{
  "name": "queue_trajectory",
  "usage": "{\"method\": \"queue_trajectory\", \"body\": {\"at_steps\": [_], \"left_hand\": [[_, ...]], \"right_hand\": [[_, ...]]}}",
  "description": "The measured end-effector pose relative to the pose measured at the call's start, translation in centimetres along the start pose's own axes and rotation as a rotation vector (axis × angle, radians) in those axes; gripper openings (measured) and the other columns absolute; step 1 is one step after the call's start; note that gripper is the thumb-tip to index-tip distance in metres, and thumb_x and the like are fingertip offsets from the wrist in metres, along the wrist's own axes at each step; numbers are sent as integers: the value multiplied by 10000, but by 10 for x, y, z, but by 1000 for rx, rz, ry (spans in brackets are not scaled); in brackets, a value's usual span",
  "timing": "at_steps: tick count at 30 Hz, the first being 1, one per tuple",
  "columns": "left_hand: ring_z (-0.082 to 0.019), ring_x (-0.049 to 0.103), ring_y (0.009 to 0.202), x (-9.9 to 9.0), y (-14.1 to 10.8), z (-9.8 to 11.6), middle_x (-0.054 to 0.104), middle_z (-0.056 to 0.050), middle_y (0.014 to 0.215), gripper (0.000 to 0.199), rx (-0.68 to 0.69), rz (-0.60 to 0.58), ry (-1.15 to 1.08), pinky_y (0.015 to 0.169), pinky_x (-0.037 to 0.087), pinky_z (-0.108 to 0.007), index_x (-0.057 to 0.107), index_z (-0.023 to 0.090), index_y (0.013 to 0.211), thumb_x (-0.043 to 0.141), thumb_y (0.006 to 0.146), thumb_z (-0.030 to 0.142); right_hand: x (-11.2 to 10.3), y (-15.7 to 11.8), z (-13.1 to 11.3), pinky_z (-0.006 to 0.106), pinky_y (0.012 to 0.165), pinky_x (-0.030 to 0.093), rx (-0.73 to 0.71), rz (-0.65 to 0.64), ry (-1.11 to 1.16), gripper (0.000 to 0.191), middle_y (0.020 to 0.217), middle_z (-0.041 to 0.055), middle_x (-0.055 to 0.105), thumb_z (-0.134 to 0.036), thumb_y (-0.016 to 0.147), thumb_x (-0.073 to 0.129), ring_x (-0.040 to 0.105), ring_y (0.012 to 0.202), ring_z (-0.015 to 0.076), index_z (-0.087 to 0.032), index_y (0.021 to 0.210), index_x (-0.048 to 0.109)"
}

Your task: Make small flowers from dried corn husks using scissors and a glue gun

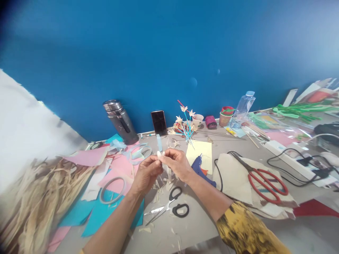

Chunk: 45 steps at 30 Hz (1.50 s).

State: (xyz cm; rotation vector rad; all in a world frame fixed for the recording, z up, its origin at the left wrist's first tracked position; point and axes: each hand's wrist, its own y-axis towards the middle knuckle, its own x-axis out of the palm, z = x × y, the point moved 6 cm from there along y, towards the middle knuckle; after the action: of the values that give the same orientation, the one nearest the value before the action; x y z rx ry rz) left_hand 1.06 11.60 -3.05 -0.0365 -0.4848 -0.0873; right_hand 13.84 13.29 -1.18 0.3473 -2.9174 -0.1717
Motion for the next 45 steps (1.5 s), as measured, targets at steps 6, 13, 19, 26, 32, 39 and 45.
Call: {"method": "queue_trajectory", "body": {"at_steps": [6, 13, 19, 26, 32, 39, 45], "left_hand": [[-90, 443, 530, -9, 1, 7, 553, 27, 571, 215, 94, 66, 222, 563, 344, -242, 696, 165, 708, 833, 682, 329], [-85, 444, 519, -13, 1, 4, 545, 43, 558, 231, 110, 106, 269, 557, 340, -229, 655, 181, 723, 806, 718, 355], [-89, 436, 526, -15, 1, 4, 535, 43, 553, 248, 117, 141, 330, 555, 328, -223, 641, 182, 731, 788, 747, 382], [-95, 449, 522, -16, 1, 3, 533, 44, 548, 240, 117, 150, 334, 557, 339, -222, 635, 188, 740, 775, 757, 382], [-96, 443, 543, -16, 2, 4, 521, 42, 550, 241, 108, 184, 416, 566, 340, -221, 638, 179, 718, 770, 756, 377], [-89, 441, 513, -14, 5, -3, 519, 38, 530, 310, 42, 113, 233, 554, 337, -230, 628, 168, 677, 815, 702, 413], [-84, 433, 497, -16, 7, -10, 508, 49, 513, 326, 28, 106, 161, 549, 342, -227, 617, 172, 688, 821, 684, 425]], "right_hand": [[-3, 0, -6, 240, 483, 279, -76, 40, -150, 371, 577, -38, 464, -509, 737, 763, 362, 536, 95, -178, 653, 619], [0, -1, -10, 244, 493, 288, -98, 35, -165, 269, 582, -40, 480, -428, 781, 711, 376, 527, 97, -172, 710, 670], [1, -2, -14, 243, 526, 351, -137, 49, -207, 199, 617, -26, 550, -370, 775, 701, 448, 554, 112, -182, 727, 661], [-2, 0, -12, 240, 525, 355, -170, 57, -299, 143, 661, -14, 583, -319, 788, 661, 454, 554, 112, -181, 818, 682], [0, 0, -11, 235, 509, 324, -146, 35, -282, 156, 604, -39, 522, -318, 775, 674, 407, 526, 94, -180, 723, 622], [-2, 3, -4, 235, 523, 327, -83, 36, -207, 239, 615, -32, 534, -399, 758, 704, 415, 550, 97, -177, 720, 625], [0, 7, -1, 227, 490, 289, -11, 5, -199, 285, 555, -55, 485, -450, 755, 686, 373, 511, 87, -170, 714, 646]]}}
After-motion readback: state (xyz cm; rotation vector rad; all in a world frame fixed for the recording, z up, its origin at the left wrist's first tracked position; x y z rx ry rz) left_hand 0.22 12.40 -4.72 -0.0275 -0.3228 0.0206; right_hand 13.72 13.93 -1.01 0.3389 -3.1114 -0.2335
